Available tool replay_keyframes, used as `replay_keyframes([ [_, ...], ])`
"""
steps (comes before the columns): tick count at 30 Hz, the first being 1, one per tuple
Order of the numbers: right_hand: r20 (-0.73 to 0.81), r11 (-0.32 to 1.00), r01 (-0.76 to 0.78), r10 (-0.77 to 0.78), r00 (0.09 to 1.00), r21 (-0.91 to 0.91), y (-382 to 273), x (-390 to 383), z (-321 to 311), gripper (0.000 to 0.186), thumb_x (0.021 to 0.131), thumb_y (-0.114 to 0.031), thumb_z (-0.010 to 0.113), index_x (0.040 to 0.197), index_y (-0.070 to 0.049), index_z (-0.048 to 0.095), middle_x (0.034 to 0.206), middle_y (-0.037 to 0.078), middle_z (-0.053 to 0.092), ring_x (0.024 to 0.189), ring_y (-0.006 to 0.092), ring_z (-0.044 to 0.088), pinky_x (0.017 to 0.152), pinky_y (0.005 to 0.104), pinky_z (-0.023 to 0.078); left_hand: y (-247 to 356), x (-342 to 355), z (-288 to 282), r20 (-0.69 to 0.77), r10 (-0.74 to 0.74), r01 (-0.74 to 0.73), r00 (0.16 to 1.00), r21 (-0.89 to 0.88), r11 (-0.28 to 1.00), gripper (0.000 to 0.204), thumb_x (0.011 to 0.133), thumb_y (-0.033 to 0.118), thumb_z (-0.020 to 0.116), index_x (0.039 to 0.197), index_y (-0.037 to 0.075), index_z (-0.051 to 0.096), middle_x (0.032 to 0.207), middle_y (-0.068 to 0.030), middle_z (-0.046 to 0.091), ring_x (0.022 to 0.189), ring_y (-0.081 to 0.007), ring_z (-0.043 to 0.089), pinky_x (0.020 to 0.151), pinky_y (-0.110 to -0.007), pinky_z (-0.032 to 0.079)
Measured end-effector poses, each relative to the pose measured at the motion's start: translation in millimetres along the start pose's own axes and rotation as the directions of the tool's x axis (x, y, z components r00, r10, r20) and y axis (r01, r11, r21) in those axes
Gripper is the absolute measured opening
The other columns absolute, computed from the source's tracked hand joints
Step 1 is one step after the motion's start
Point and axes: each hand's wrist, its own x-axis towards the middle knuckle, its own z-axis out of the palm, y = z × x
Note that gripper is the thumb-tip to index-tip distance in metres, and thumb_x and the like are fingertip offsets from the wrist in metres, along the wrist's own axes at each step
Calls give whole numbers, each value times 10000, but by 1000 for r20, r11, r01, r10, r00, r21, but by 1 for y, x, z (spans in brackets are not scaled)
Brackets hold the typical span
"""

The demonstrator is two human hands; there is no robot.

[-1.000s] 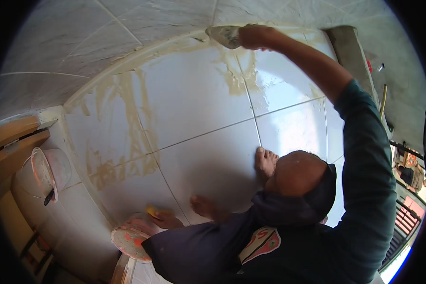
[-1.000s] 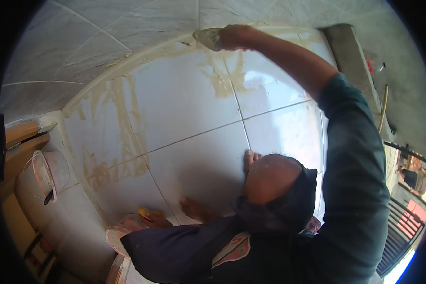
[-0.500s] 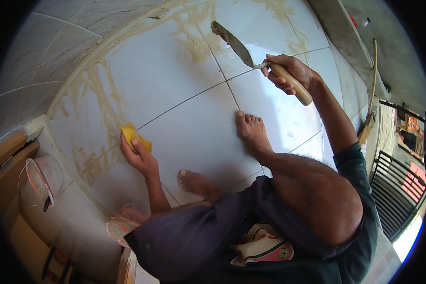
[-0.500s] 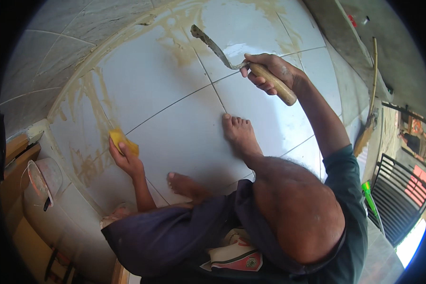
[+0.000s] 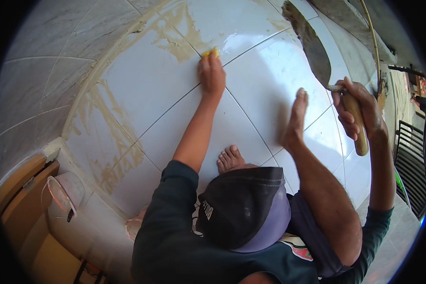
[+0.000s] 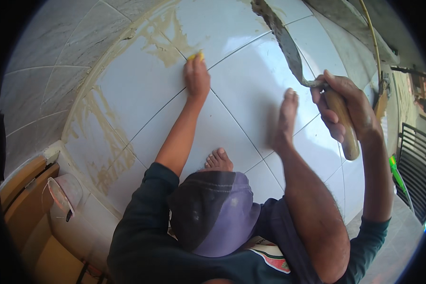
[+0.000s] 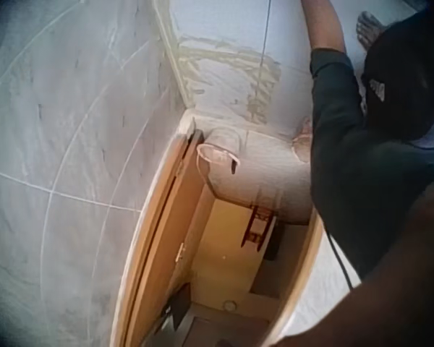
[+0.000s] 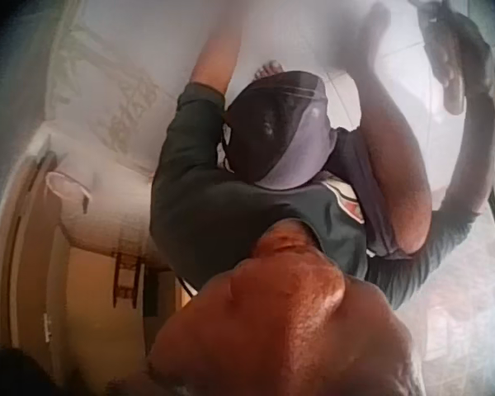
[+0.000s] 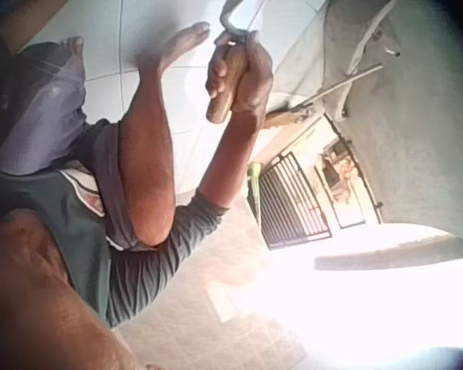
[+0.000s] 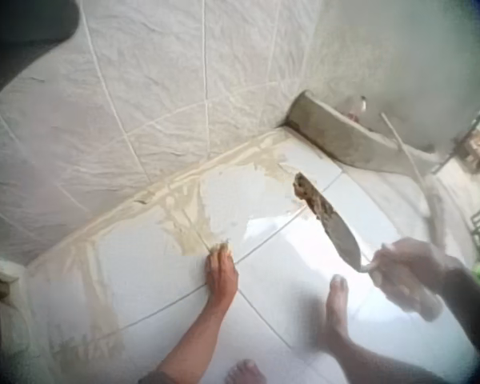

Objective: The person spreads grout over the joints of floor tiles using a trowel, removes excess grout with a metal scraper, and wipes the tile surfaces clean with a yellow sponge.

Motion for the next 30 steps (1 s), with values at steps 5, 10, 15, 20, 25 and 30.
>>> replay_keyframes([
  [5,-66,993,-21,29,997,120,13,-9,-17,476,1056,-406,409,879,3,575,488,36,456,295,99,413,272,225,391,40,-2,17,190,108,-81,976,-144,986,248,962,105,592,1188,2,586,1075,-182,608,983,-360,590,873,-456,487],
  [10,13,983,12,-14,1000,182,17,15,-45,490,1055,-423,410,898,13,570,501,28,453,311,99,435,272,232,408,-19,13,-38,11,-102,102,995,-23,994,230,970,95,564,1176,-7,576,1025,-181,600,956,-376,552,846,-481,447],
  [15,71,938,-11,-14,997,346,27,37,-100,499,1048,-427,434,904,30,576,520,48,471,312,106,436,278,242,434,15,8,4,109,61,-73,992,111,991,207,974,73,528,1157,-22,543,1041,-195,585,967,-373,514,864,-490,407],
  [20,59,897,46,-80,995,439,37,56,-173,519,1056,-427,413,917,42,584,518,52,469,313,105,441,270,252,434,99,50,104,273,134,-139,953,0,990,214,961,41,534,1165,-9,493,1123,-192,548,1003,-385,496,885,-495,392],
  [25,8,930,27,-32,999,367,42,96,-241,527,1054,-446,398,928,31,583,547,32,472,333,95,442,285,238,428,178,96,189,476,235,-89,847,-308,947,233,1007,132,496,1198,-1,491,1134,-216,564,1059,-404,501,927,-503,400],
  [30,-72,998,-48,44,996,-50,39,152,-295,491,1032,-444,430,925,10,583,598,9,483,419,92,473,370,278,430,215,85,120,783,270,221,560,-455,862,311,1043,220,459,1239,-17,504,1157,-213,558,1116,-371,515,989,-440,406],
])
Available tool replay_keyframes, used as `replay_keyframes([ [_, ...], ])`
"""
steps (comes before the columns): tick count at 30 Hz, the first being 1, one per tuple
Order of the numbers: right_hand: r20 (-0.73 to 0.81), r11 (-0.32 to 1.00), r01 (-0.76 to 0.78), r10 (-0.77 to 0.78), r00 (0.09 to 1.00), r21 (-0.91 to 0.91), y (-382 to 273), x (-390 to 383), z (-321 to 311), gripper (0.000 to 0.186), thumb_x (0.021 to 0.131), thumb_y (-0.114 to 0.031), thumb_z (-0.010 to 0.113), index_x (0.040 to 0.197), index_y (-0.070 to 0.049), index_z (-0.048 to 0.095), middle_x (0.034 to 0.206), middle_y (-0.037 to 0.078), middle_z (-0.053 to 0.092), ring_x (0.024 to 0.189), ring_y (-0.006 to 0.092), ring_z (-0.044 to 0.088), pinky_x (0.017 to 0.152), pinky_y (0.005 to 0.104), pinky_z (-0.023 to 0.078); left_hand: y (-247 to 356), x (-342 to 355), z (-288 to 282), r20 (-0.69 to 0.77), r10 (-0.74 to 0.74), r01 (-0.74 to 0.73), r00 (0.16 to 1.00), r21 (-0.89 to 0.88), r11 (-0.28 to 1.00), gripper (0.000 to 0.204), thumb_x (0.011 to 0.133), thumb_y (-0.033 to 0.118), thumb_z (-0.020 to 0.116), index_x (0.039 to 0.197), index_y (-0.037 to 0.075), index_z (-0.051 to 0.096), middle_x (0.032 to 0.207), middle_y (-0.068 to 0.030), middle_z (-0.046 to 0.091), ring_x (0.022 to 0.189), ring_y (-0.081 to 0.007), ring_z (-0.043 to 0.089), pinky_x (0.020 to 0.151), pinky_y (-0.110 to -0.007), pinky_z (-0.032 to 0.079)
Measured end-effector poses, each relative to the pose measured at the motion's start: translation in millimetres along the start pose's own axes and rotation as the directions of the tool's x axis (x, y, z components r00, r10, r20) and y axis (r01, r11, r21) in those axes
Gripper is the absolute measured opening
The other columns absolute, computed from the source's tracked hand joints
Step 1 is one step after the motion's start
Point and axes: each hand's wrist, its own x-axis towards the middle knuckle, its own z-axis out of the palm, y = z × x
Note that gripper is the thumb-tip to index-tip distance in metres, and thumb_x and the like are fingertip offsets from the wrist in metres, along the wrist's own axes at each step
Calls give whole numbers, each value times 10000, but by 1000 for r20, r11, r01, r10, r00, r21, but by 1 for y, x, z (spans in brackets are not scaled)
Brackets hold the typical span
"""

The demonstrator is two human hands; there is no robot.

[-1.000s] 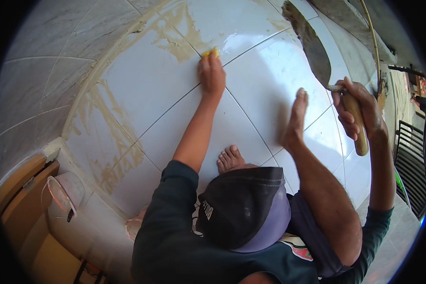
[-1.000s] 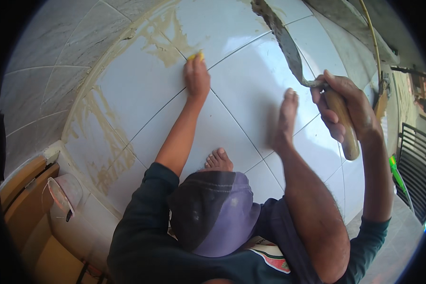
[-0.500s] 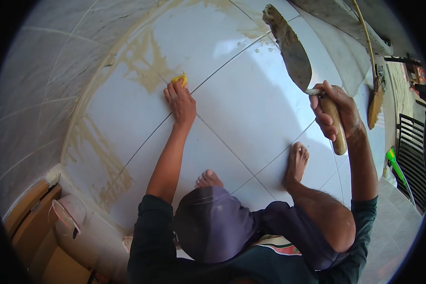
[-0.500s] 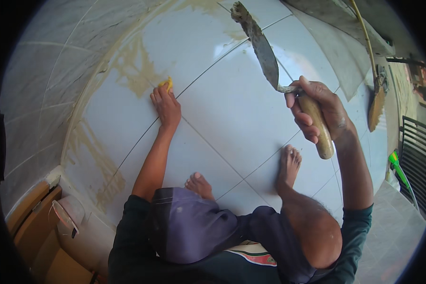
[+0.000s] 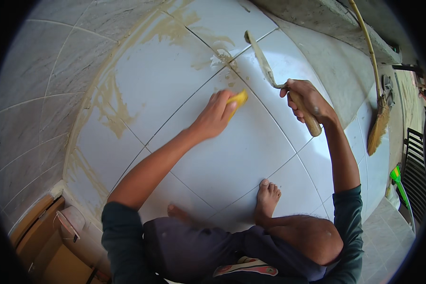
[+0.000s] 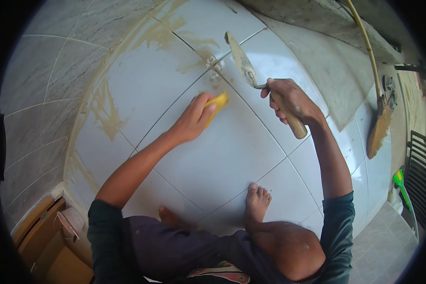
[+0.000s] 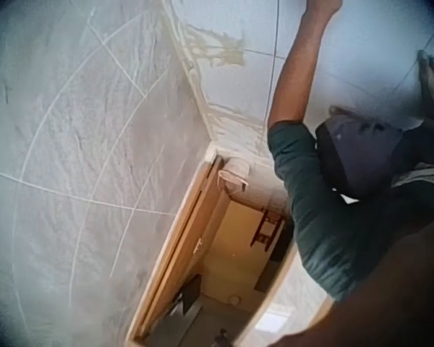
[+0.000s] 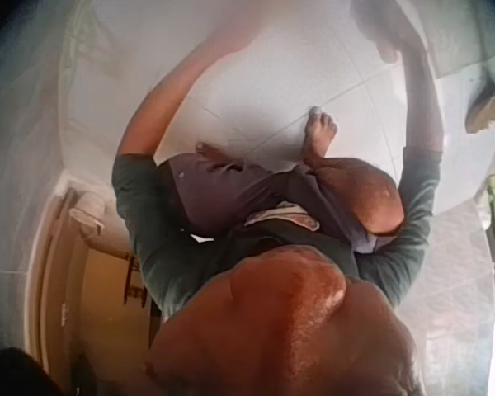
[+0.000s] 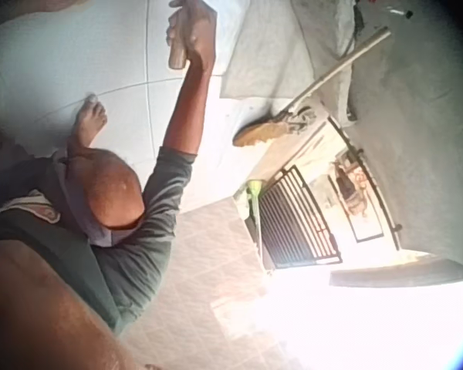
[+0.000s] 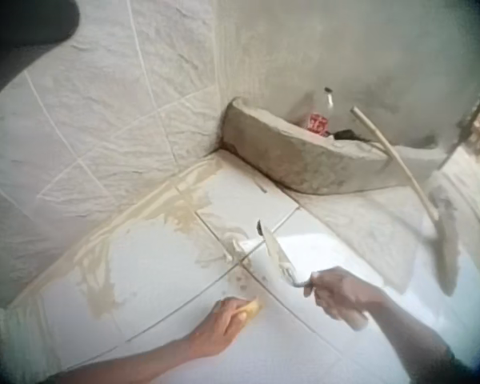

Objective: The person spreads grout over the joints of floor tiles using a trowel, removes excess grout with a metal scraper, and wipes the tile surfaces clean with a yellow sponge.

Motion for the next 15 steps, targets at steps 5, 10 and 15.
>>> replay_keyframes([
  [5,-54,635,52,-147,988,-770,1,46,1,381,1038,-322,439,960,4,622,636,102,553,607,133,582,532,311,476,43,-126,-61,100,-280,258,955,189,947,308,1038,186,452,1264,-12,521,1145,-176,547,1101,-331,520,981,-409,408],
  [10,732,-820,126,-415,541,-558,68,88,-37,102,830,-138,568,788,-48,544,692,45,422,539,161,436,430,312,410,93,-204,-105,-47,-509,498,859,303,812,290,1009,132,455,1256,-1,530,1064,-193,537,1029,-353,496,961,-433,405],
  [15,103,491,-17,216,971,-871,-29,28,4,371,1031,-283,354,855,-9,531,646,52,484,499,174,483,468,335,450,146,-297,-109,-304,-758,806,577,64,588,287,1031,167,458,1243,-9,534,1072,-165,563,978,-262,547,883,-372,448],
])
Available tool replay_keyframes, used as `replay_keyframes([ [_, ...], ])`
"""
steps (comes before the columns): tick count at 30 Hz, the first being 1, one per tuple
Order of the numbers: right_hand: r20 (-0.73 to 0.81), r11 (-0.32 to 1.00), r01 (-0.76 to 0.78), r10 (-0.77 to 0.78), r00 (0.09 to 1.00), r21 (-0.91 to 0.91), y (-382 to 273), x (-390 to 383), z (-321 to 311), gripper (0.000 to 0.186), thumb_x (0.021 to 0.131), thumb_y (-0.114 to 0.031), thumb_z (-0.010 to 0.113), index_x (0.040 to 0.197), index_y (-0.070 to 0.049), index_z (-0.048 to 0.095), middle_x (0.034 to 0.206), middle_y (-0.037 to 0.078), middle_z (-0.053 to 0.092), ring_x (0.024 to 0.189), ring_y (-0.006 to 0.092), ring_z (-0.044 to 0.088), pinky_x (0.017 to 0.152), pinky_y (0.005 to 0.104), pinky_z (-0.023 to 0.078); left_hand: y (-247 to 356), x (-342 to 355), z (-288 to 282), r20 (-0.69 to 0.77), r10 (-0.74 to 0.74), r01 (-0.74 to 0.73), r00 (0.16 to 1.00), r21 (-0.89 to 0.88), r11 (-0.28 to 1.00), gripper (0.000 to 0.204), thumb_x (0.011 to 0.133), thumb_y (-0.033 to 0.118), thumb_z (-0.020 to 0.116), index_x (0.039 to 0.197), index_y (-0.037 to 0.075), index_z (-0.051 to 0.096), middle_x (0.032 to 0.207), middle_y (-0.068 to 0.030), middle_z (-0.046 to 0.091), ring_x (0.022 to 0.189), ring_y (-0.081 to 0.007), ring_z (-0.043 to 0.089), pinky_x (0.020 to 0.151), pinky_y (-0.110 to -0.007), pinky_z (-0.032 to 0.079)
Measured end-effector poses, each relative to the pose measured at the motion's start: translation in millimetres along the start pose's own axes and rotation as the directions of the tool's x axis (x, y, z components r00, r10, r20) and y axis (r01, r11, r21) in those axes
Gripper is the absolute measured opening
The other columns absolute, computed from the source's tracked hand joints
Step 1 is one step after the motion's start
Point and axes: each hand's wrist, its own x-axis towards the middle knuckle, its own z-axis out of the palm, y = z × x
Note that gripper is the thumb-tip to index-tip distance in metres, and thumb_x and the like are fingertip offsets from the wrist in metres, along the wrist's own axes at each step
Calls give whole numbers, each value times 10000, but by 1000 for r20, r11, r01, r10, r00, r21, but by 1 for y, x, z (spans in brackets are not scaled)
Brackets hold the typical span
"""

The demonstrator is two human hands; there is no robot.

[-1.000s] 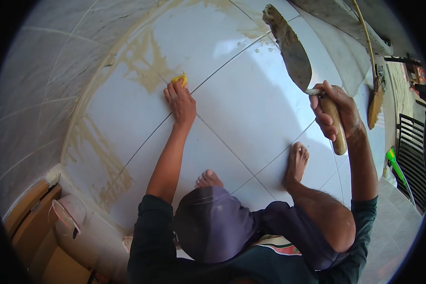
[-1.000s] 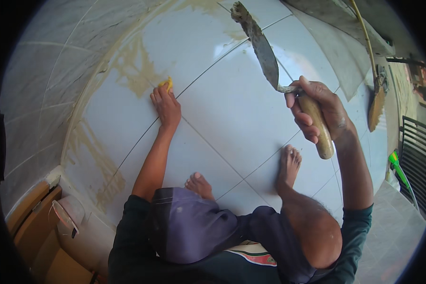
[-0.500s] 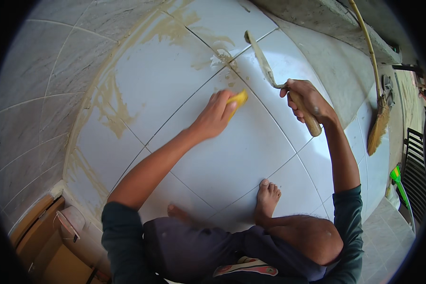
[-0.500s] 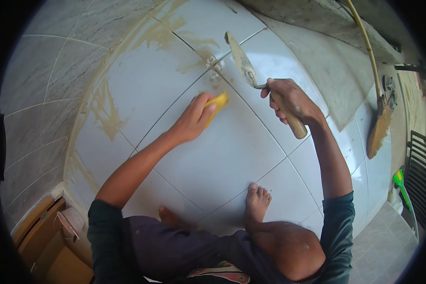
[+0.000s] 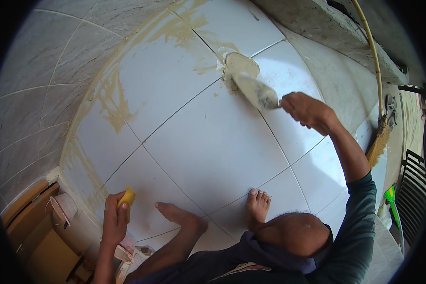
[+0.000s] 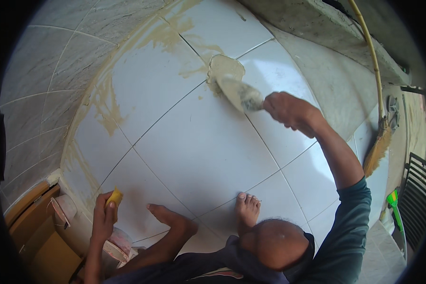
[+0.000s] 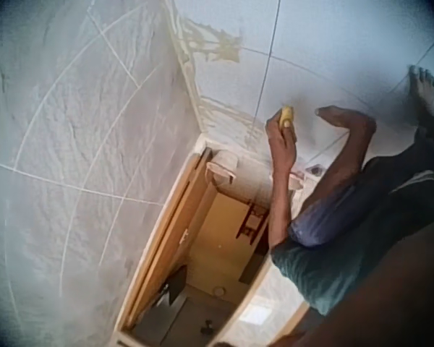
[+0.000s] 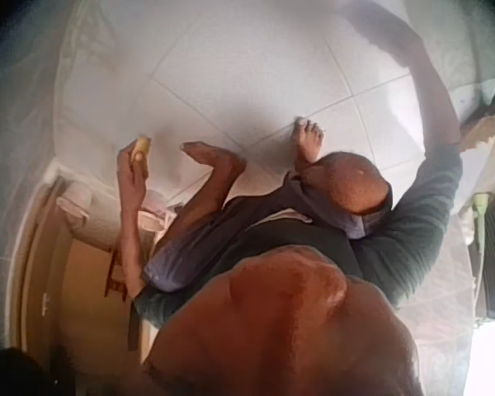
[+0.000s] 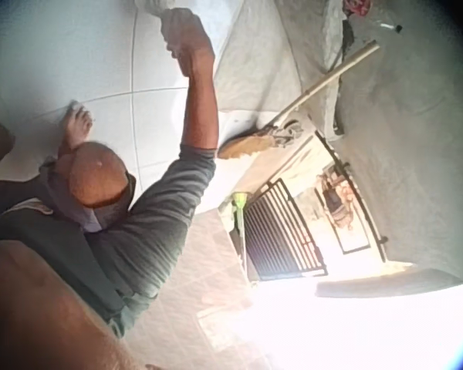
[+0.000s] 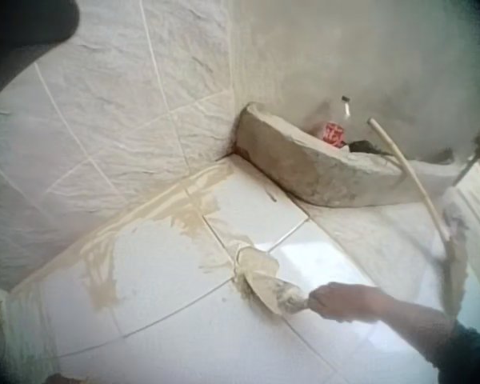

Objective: The person spreads grout over the joints of floor tiles using a trowel, removes excess grout with a metal scraper, and wipes the tile surfaces clean with a yellow sponge.

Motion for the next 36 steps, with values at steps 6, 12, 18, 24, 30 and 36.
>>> replay_keyframes([
  [6,-193,980,36,2,981,194,29,42,-13,338,1015,-370,404,1000,-45,496,719,39,509,590,155,491,506,345,464,-50,-19,44,12,-69,70,998,-176,982,305,1037,195,458,1239,-14,552,1108,-159,591,974,-231,564,898,-354,458],
  [12,-109,955,39,-7,994,294,33,4,-13,327,954,-355,450,996,-50,561,773,47,525,595,142,529,480,310,461,-69,-40,42,-31,-39,35,999,-122,992,299,1018,171,468,1233,-17,555,1129,-167,605,1015,-229,576,921,-356,457],
  [18,-346,978,3,71,935,208,68,10,-38,337,948,-335,428,863,-34,554,650,26,469,545,144,470,469,334,420,-44,-28,31,-31,-72,68,997,-119,991,286,1019,144,454,1233,-17,555,1130,-161,596,1015,-224,572,922,-349,455],
  [24,-423,954,93,39,905,285,74,5,-34,343,951,-339,434,818,-39,533,632,24,469,500,135,466,440,333,400,32,24,18,-42,280,-273,959,118,955,288,1001,125,480,1234,-26,557,1039,-173,557,958,-284,543,883,-389,448],
  [30,-502,818,167,163,849,550,113,-46,-37,355,967,-371,447,805,-70,543,572,-8,450,444,95,443,395,292,385,209,208,120,-66,854,-836,517,177,520,248,927,48,624,1172,12,646,983,-134,565,935,-330,508,842,-407,456],
  [36,-553,666,283,232,800,690,124,-72,-22,389,1004,-401,465,785,-88,536,533,-21,448,378,74,411,342,249,363,382,373,243,-132,963,-827,235,493,270,251,919,72,615,1166,55,659,1127,-125,603,1060,-315,563,912,-403,513],
])
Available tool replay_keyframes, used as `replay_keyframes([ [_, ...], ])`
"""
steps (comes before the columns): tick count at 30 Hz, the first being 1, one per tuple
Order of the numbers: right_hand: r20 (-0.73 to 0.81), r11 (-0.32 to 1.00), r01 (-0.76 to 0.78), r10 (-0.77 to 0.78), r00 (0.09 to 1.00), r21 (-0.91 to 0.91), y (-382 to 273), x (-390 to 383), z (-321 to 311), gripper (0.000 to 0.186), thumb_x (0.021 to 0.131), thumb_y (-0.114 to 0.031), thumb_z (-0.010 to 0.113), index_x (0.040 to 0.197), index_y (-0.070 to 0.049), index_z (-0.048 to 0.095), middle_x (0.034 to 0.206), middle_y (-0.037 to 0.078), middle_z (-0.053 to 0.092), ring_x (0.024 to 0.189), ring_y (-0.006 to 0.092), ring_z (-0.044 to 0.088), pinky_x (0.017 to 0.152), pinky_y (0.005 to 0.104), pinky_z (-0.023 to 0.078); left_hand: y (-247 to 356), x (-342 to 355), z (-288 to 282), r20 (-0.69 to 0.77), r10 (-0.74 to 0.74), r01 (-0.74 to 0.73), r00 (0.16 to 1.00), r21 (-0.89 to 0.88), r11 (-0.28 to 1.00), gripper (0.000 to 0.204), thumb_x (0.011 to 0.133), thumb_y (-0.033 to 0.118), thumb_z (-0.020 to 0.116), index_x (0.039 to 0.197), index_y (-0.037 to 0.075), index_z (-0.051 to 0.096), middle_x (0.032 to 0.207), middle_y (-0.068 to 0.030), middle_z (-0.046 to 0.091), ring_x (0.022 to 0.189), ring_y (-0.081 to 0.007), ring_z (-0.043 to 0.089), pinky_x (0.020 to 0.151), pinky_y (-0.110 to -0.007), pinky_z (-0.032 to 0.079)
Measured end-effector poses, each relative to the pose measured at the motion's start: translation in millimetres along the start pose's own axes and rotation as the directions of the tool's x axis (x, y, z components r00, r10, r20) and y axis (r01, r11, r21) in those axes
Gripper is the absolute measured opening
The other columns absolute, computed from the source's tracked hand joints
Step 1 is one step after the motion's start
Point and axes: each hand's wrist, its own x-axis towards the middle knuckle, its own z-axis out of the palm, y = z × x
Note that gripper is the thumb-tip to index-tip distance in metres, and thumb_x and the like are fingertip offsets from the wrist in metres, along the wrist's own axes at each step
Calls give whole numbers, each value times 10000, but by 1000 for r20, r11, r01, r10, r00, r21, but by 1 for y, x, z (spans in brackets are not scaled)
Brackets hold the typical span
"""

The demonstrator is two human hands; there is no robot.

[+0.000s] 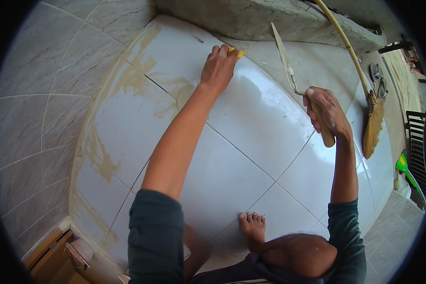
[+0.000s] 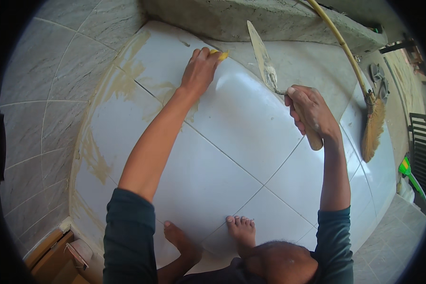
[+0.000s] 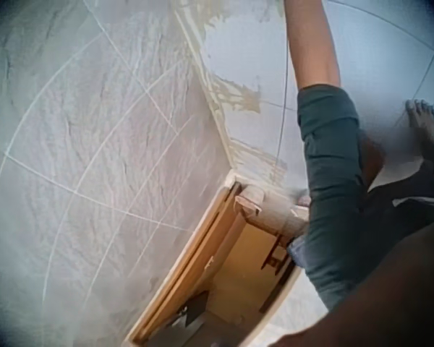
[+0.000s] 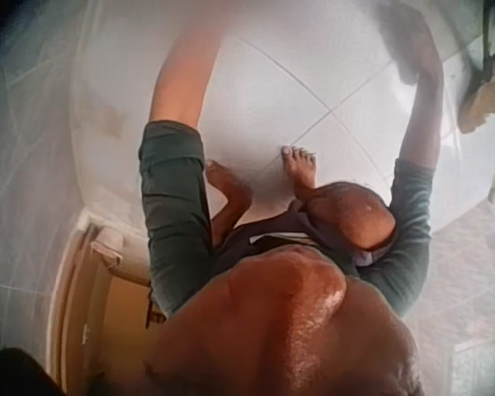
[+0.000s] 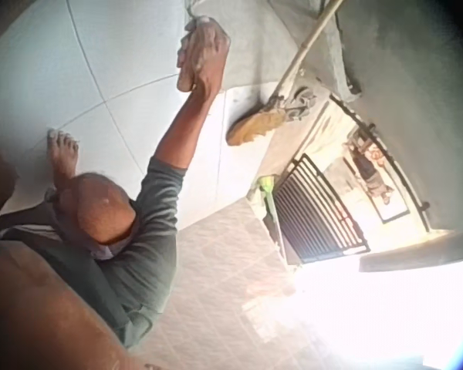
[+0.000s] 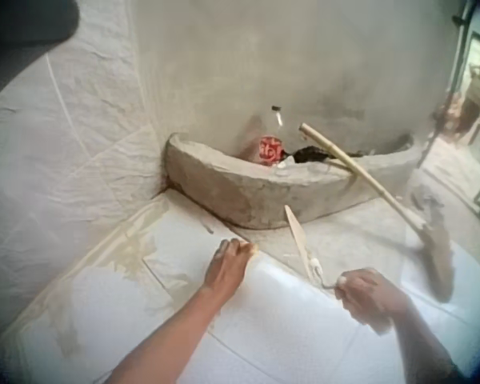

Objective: The person spreads grout over the joints of floor tiles using a trowel, removes excess grout with a metal scraper, and wipes the tile surfaces clean with a yellow sponge.

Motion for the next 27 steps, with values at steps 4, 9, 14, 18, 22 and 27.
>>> replay_keyframes([
  [4,-16,990,-30,33,999,140,8,-8,-8,393,998,-400,481,777,-81,541,545,-19,466,385,74,444,339,247,383,-12,28,52,38,-43,40,998,66,997,284,933,46,573,1203,38,657,1094,-148,628,1058,-356,563,923,-413,505],
  [9,29,989,-95,93,995,115,23,-16,-9,404,1004,-398,488,767,-76,543,533,-15,458,386,80,450,350,251,385,-19,-16,20,197,-11,3,980,41,999,231,890,7,562,1092,18,673,1105,-153,637,1052,-355,585,907,-426,522],
  [14,55,988,-122,117,992,99,25,-21,-4,420,1010,-409,492,767,-71,548,528,-17,443,382,82,435,361,258,382,-29,-33,-18,358,49,-80,932,71,994,189,837,-28,568,972,2,697,1085,-159,650,1060,-343,599,890,-432,538],
  [18,38,990,-143,142,989,11,22,-23,-3,439,1010,-426,495,769,-64,555,510,-18,434,376,80,419,362,264,369,-34,-36,-26,413,104,-141,905,60,988,115,851,13,599,907,-18,694,991,-153,648,989,-340,602,852,-425,540],
  [22,56,993,-119,120,991,-23,8,-18,3,442,1010,-431,494,773,-64,557,501,-19,432,370,77,415,364,265,366,-42,0,11,191,122,-135,974,56,989,103,850,21,597,851,-8,696,981,-153,648,996,-341,603,843,-420,542],
  [27,56,995,-97,97,994,1,1,-11,16,431,1006,-429,500,781,-67,566,506,-22,436,375,71,419,370,259,362,-36,29,41,-24,118,-117,993,43,992,104,864,43,602,866,22,704,974,-146,648,979,-330,612,831,-416,545],
])
